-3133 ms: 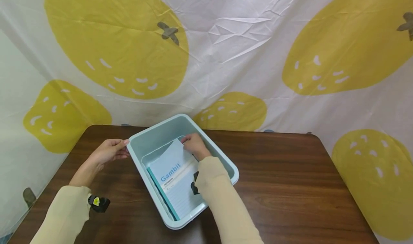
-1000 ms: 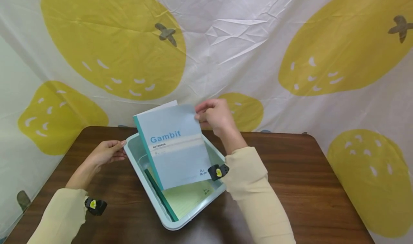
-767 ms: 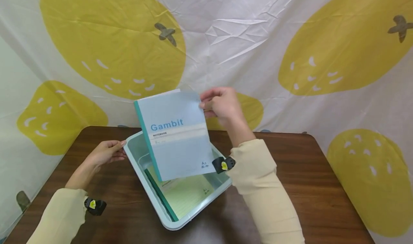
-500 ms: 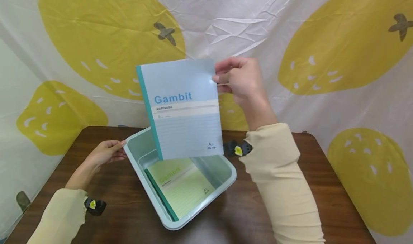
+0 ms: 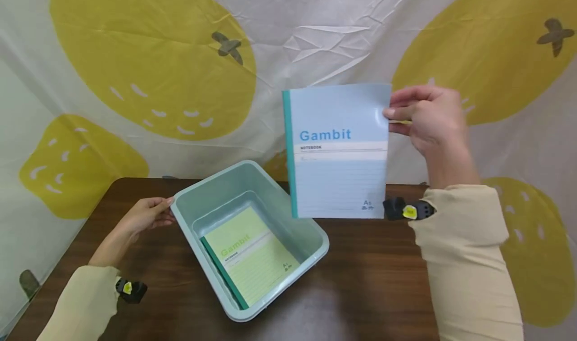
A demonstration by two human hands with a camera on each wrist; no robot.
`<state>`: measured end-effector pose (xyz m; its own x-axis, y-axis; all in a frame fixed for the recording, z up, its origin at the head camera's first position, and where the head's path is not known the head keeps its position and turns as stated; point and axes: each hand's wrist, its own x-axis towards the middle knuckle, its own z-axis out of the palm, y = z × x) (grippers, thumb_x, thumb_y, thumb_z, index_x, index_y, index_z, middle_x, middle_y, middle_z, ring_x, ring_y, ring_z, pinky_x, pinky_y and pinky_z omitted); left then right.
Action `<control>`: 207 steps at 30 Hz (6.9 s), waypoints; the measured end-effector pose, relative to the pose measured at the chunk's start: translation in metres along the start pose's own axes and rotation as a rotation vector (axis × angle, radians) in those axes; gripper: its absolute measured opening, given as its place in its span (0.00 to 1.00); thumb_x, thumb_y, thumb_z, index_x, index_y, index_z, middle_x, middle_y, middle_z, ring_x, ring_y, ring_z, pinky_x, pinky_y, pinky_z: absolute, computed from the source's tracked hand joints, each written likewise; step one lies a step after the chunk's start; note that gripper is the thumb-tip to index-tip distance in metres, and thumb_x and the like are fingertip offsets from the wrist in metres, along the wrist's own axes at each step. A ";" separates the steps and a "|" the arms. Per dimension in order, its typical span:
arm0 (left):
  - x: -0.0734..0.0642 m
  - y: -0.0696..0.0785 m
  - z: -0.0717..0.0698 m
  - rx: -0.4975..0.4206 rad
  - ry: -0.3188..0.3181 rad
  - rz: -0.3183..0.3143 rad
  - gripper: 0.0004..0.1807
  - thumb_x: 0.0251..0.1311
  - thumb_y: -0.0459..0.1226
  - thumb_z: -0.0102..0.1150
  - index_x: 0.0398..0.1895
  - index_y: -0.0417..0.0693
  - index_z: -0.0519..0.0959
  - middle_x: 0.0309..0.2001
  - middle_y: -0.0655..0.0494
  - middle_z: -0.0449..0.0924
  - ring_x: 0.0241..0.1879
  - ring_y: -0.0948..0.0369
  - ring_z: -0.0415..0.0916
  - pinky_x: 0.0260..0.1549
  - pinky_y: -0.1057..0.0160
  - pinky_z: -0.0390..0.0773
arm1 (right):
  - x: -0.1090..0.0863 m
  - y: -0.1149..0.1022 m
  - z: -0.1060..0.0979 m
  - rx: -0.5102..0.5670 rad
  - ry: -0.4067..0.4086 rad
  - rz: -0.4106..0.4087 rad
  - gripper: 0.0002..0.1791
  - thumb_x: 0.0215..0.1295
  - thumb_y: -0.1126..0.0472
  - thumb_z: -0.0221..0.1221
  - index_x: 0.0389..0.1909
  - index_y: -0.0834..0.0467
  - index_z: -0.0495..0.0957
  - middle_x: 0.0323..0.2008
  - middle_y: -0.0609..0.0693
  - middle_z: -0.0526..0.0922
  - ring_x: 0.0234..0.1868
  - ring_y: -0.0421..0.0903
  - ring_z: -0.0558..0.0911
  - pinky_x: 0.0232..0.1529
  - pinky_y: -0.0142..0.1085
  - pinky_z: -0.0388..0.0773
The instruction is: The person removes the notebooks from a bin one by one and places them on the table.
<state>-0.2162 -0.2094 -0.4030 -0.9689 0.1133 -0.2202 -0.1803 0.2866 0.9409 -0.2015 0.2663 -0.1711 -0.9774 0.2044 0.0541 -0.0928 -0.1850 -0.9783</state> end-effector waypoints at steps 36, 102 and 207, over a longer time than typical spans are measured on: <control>-0.001 0.000 -0.002 -0.036 -0.007 -0.007 0.19 0.69 0.38 0.42 0.42 0.24 0.69 0.24 0.56 0.75 0.28 0.62 0.76 0.30 0.67 0.79 | 0.038 0.198 -0.138 -0.531 0.082 0.238 0.15 0.51 0.65 0.66 0.42 0.62 0.79 0.39 0.52 0.76 0.33 0.48 0.79 0.33 0.37 0.80; -0.001 -0.003 -0.004 -0.045 -0.013 -0.011 0.20 0.69 0.39 0.42 0.43 0.24 0.69 0.26 0.53 0.75 0.31 0.59 0.76 0.31 0.67 0.79 | 0.021 0.279 -0.095 -1.036 -0.330 0.396 0.32 0.69 0.48 0.45 0.63 0.68 0.59 0.63 0.70 0.56 0.63 0.67 0.55 0.59 0.59 0.54; -0.004 0.004 0.000 0.008 0.004 -0.012 0.19 0.69 0.38 0.41 0.42 0.24 0.70 0.29 0.47 0.75 0.31 0.57 0.76 0.32 0.66 0.79 | 0.007 0.287 0.146 -0.610 -0.529 0.425 0.19 0.67 0.63 0.49 0.54 0.70 0.69 0.53 0.61 0.72 0.54 0.58 0.70 0.54 0.49 0.67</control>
<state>-0.2134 -0.2088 -0.3984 -0.9672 0.1062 -0.2308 -0.1909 0.2959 0.9360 -0.2627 0.0742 -0.4227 -0.8797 -0.2605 -0.3978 0.2645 0.4272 -0.8646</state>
